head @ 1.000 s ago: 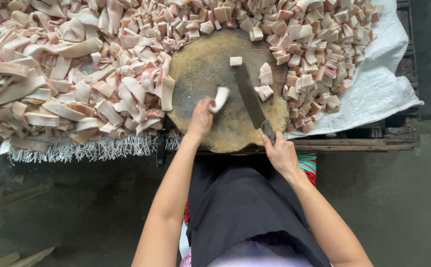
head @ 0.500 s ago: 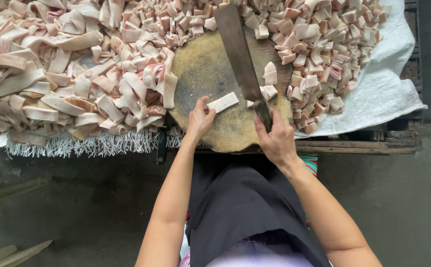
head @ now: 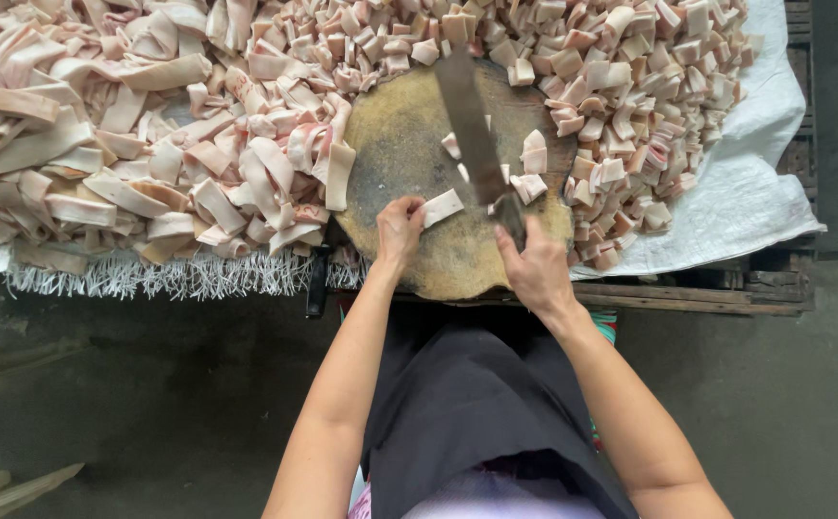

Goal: The person is using a cleaver to chop pieces of raw pork fat and skin into small cubes on a wooden cutting board. They also sharpen the cleaver using a sharpening rod.

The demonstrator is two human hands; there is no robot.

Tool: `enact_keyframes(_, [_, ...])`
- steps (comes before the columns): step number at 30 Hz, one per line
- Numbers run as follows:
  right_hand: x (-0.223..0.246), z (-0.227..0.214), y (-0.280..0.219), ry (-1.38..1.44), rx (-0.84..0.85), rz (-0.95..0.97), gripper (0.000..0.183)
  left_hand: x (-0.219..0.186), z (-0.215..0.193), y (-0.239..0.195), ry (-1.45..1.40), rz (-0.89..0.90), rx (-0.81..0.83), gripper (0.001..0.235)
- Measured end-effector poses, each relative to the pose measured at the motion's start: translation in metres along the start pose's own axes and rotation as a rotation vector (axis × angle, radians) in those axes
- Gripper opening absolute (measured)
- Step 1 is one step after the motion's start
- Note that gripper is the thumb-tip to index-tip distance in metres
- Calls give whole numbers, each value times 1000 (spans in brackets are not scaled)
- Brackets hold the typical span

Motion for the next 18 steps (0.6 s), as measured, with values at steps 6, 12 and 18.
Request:
enact_keyframes(6, [14,27,-9,-36,-166,-226,40,-7,6,1,-75,-39,31,14])
enact_keyframes(12, [-36,74,-1,-131,185,20,44,-3,6,1,45,149,-1,14])
enact_keyframes(18, [-11,10,-21,3,30,-31,38,7,-56,11,71,244,-135,29])
Point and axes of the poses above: each hand's wrist, its own y-axis towards the middle knuckle, its own z-axis out of the palm, x = y × z, the point moved 6 cm from there along y, towards the middle knuckle, and after that the axes turned 9 degrees about -y, right-handed, at the moved point
